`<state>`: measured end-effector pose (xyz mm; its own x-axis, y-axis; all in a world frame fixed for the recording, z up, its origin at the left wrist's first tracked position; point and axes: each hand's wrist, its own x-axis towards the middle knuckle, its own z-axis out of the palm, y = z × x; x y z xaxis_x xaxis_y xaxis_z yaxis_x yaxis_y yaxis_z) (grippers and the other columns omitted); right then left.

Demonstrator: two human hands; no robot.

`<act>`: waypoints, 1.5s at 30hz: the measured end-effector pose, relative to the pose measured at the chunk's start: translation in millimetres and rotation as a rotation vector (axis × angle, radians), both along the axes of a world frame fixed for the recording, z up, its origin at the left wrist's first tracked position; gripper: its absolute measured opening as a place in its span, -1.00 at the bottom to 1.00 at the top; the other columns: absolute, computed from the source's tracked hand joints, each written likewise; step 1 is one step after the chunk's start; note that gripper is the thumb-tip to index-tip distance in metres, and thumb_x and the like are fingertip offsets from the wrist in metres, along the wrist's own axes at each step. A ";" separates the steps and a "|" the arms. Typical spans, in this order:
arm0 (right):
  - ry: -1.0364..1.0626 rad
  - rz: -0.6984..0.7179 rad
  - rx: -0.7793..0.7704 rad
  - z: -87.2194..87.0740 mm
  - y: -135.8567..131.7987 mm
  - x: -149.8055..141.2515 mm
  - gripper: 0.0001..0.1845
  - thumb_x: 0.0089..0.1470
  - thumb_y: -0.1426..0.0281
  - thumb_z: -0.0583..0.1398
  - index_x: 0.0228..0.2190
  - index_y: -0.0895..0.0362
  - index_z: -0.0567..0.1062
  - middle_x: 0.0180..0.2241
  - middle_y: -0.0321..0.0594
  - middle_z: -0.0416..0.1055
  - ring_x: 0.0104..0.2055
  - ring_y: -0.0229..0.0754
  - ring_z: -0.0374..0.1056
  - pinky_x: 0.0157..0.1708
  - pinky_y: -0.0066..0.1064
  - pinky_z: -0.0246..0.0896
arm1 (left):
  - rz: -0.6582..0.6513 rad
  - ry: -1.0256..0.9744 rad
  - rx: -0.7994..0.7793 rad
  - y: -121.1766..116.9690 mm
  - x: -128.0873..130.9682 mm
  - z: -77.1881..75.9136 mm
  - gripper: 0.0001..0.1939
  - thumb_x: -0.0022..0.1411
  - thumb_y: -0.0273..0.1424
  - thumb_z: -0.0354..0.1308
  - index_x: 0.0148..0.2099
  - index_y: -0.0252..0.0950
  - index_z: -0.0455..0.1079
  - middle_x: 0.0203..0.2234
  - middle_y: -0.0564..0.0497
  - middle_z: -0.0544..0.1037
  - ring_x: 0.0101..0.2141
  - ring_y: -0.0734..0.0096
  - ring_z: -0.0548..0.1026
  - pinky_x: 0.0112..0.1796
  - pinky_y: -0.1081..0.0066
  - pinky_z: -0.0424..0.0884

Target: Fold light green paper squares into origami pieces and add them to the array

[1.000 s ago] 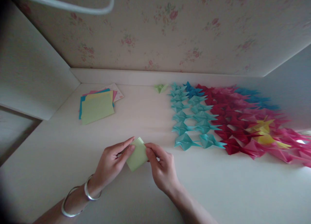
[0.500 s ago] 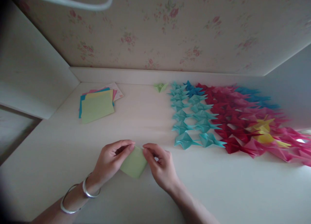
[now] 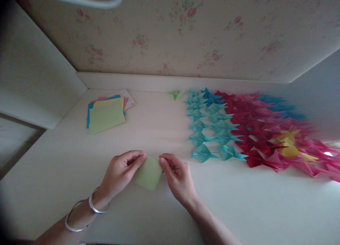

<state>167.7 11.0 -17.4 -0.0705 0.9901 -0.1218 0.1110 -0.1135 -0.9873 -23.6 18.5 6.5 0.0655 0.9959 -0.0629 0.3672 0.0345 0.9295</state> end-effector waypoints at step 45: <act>0.040 0.430 -0.167 21.2 -1.9 0.7 -0.46 0.27 0.03 0.06 -0.47 0.17 0.56 -0.49 -0.11 0.62 -0.42 -0.14 0.55 -0.36 -0.39 0.40 | 0.122 -0.018 0.064 -9.5 -0.2 4.3 -0.70 0.33 -0.22 0.12 -0.36 -0.29 0.51 -0.56 0.07 0.46 -0.54 0.47 0.33 -0.53 0.52 0.24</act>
